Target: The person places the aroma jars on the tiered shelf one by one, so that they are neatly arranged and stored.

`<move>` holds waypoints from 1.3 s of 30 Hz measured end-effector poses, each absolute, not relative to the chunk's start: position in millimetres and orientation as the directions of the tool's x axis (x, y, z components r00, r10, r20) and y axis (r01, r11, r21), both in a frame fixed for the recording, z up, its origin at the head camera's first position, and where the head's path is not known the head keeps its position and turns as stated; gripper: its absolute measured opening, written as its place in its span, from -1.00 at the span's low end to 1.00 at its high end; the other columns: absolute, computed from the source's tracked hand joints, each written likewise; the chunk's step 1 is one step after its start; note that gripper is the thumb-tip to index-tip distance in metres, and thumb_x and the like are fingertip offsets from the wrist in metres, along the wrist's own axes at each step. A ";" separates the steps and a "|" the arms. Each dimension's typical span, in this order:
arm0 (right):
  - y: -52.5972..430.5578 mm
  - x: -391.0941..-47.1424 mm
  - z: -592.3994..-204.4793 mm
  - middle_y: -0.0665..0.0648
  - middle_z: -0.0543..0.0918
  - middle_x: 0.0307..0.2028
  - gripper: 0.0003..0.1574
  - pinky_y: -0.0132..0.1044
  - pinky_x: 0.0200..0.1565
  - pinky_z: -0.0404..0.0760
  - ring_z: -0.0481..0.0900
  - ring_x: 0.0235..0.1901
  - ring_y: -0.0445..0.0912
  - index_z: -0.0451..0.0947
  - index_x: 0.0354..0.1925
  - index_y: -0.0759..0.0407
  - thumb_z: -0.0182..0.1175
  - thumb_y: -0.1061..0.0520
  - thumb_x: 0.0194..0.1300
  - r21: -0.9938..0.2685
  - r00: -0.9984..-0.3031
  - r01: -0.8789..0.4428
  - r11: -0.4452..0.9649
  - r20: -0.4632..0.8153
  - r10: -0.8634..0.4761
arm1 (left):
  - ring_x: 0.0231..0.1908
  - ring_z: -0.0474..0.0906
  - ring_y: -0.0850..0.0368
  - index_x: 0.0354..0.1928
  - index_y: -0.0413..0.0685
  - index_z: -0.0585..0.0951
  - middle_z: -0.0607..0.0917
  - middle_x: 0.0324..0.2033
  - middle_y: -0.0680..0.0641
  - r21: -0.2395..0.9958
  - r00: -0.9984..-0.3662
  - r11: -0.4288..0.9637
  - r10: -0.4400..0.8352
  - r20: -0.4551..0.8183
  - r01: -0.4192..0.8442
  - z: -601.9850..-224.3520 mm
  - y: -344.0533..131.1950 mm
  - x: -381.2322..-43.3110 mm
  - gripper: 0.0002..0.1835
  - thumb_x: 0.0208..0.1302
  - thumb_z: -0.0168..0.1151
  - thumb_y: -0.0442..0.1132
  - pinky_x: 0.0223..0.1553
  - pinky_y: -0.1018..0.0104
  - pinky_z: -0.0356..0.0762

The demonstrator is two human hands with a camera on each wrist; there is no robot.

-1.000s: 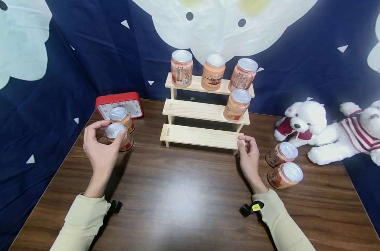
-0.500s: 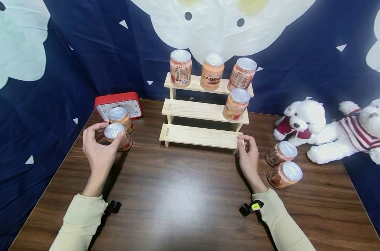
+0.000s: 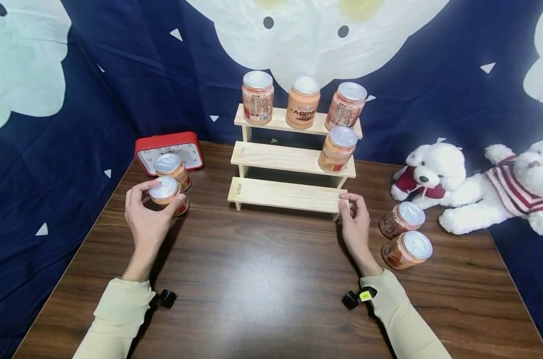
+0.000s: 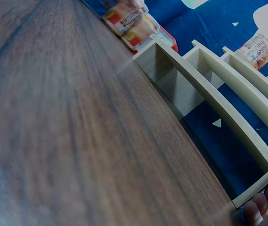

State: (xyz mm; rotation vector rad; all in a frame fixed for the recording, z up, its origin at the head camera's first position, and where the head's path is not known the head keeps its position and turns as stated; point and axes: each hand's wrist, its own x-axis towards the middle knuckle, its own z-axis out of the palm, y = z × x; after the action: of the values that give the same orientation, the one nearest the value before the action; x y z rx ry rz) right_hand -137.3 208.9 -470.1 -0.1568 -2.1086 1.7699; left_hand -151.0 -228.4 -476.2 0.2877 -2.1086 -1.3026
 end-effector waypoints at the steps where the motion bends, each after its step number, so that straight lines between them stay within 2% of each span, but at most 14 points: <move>1: 209.0 -137.3 -469.8 -0.01 0.43 -0.47 -0.77 -0.51 -0.44 0.42 0.40 -0.53 -0.25 0.54 0.11 0.58 0.16 0.39 0.63 -0.967 -0.921 -0.156 0.201 0.216 0.324 | 0.00 0.42 0.50 0.19 -0.29 0.68 0.44 -0.06 0.49 0.862 -0.776 0.489 -0.489 0.398 0.134 -477.4 -228.6 -151.1 -0.28 -0.02 0.83 -0.26 0.07 0.53 0.40; 5: 209.4 -137.5 -469.8 -0.01 0.43 -0.46 -0.77 -0.51 -0.44 0.42 0.39 -0.53 -0.29 0.55 0.11 0.57 0.16 0.39 0.63 -0.968 -0.922 -0.150 0.203 0.211 0.325 | 0.04 0.43 0.45 0.23 -0.26 0.64 0.39 -0.04 0.49 0.861 -0.787 0.497 -0.486 0.379 0.107 -481.2 -228.6 -151.2 -0.21 -0.07 0.86 -0.28 0.06 0.55 0.41; 10: 209.8 -138.0 -471.1 -0.02 0.43 -0.46 -0.77 -0.51 -0.43 0.41 0.38 -0.52 -0.28 0.55 0.11 0.55 0.17 0.38 0.63 -0.968 -0.922 -0.146 0.203 0.208 0.328 | 0.06 0.46 0.37 0.25 -0.25 0.62 0.38 -0.03 0.48 0.870 -0.789 0.484 -0.494 0.365 0.100 -482.8 -227.5 -151.2 -0.20 -0.05 0.85 -0.30 0.03 0.54 0.46; 21: 210.2 -137.5 -471.3 -0.02 0.42 -0.46 -0.77 -0.51 -0.43 0.39 0.37 -0.52 -0.30 0.55 0.12 0.56 0.17 0.38 0.63 -0.963 -0.920 -0.164 0.213 0.227 0.321 | 0.06 0.39 0.51 0.20 -0.28 0.65 0.41 -0.03 0.50 0.853 -0.772 0.505 -0.490 0.405 0.127 -482.1 -227.3 -150.2 -0.23 -0.07 0.86 -0.29 0.10 0.42 0.37; 30: 208.9 -137.2 -469.2 -0.01 0.41 -0.47 -0.77 -0.50 -0.43 0.39 0.37 -0.52 -0.29 0.55 0.11 0.56 0.16 0.38 0.63 -0.962 -0.921 -0.169 0.216 0.232 0.313 | 0.04 0.50 0.43 0.17 -0.26 0.71 0.47 -0.05 0.48 0.863 -0.747 0.474 -0.508 0.429 0.173 -477.2 -224.6 -146.1 -0.27 -0.09 0.86 -0.32 0.03 0.51 0.51; 39: 209.1 -136.6 -469.4 -0.01 0.42 -0.46 -0.77 -0.50 -0.43 0.41 0.38 -0.52 -0.29 0.56 0.11 0.55 0.17 0.37 0.64 -0.960 -0.920 -0.166 0.225 0.233 0.316 | 0.00 0.54 0.39 0.12 -0.22 0.76 0.52 -0.06 0.44 0.833 -0.723 0.492 -0.477 0.500 0.252 -464.0 -210.2 -138.0 -0.29 -0.18 0.86 -0.31 -0.03 0.57 0.50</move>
State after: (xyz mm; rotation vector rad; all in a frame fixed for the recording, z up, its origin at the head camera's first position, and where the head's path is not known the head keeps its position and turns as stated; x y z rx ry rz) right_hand -136.6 209.1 -469.4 -0.1384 -2.1264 1.7402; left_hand -138.0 -210.2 -464.0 0.1845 -2.0130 -1.2825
